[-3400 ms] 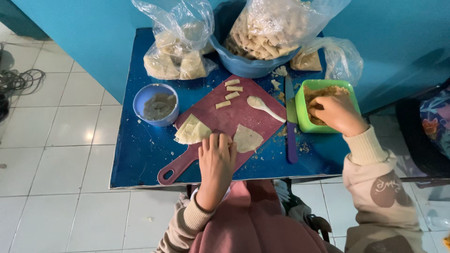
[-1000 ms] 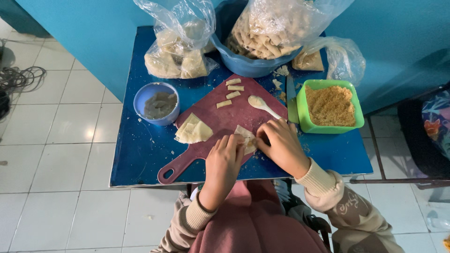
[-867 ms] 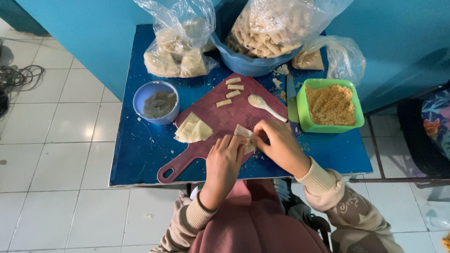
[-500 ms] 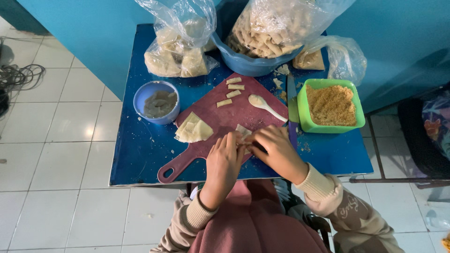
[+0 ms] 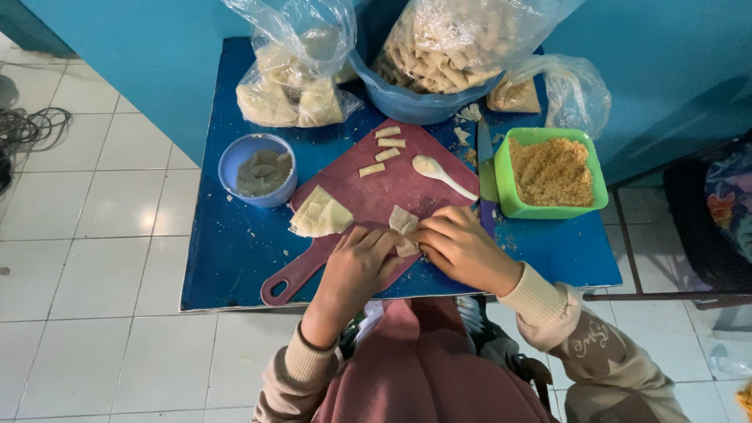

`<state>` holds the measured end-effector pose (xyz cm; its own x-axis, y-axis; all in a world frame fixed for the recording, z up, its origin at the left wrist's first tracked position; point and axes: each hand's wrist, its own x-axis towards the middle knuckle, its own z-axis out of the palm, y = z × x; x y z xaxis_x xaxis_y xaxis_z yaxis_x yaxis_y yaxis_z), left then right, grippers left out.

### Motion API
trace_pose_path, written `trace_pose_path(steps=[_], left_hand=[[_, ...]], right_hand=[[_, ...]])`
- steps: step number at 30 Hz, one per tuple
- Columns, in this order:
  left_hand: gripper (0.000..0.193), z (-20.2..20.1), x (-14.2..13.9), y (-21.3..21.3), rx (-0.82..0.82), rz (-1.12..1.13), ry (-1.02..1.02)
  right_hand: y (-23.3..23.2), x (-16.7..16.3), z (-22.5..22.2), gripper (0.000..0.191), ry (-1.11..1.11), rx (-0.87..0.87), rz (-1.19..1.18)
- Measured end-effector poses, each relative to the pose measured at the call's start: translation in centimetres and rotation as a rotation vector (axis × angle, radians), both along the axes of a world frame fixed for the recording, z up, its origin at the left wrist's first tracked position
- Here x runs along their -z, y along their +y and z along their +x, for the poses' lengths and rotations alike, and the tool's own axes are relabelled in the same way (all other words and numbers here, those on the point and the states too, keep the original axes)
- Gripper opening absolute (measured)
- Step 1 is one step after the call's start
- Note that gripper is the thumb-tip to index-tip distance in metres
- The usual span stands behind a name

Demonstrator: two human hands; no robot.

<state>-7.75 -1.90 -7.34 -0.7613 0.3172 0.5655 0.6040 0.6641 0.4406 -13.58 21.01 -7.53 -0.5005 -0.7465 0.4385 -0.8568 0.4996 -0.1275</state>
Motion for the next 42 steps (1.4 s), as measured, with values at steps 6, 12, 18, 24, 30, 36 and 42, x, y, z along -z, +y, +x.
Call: trace_pose_path(steps=[6,12,18,24,30,36,42], left_hand=[[0.01,-0.8,1.0,0.4,-0.051,-0.091,0.114],[0.012,-0.9,1.5,1.8,-0.195,0.169,-0.001],[0.021,-0.6,1.0,2.4,-0.228,0.217,-0.051],[0.006,-1.4,0.7,3.1,-0.291,0.234,-0.072],[0.016,-1.9,0.7,3.0,-0.281,0.21,-0.079],[0.017,-1.9,0.8,1.7,-0.214,0.06,0.005],[0.018,-1.5,0.9,1.7,-0.208,-0.005,0.087]], right_hand=[[-0.3,-0.3,-0.4,0.04,0.011,-0.02,0.0],[-0.7,0.0,-1.3,0.017,0.031,0.025,-0.013],[-1.2,-0.2,-2.5,0.01,-0.137,0.045,-0.035],[-2.2,-0.7,-2.6,0.014,-0.23,0.11,-0.071],[-1.9,-0.6,-2.3,0.018,-0.025,0.061,-0.036],[-1.1,-0.5,-2.4,0.025,0.117,-0.092,-0.026],[-1.2,-0.3,-1.9,0.023,0.116,-0.036,-0.031]])
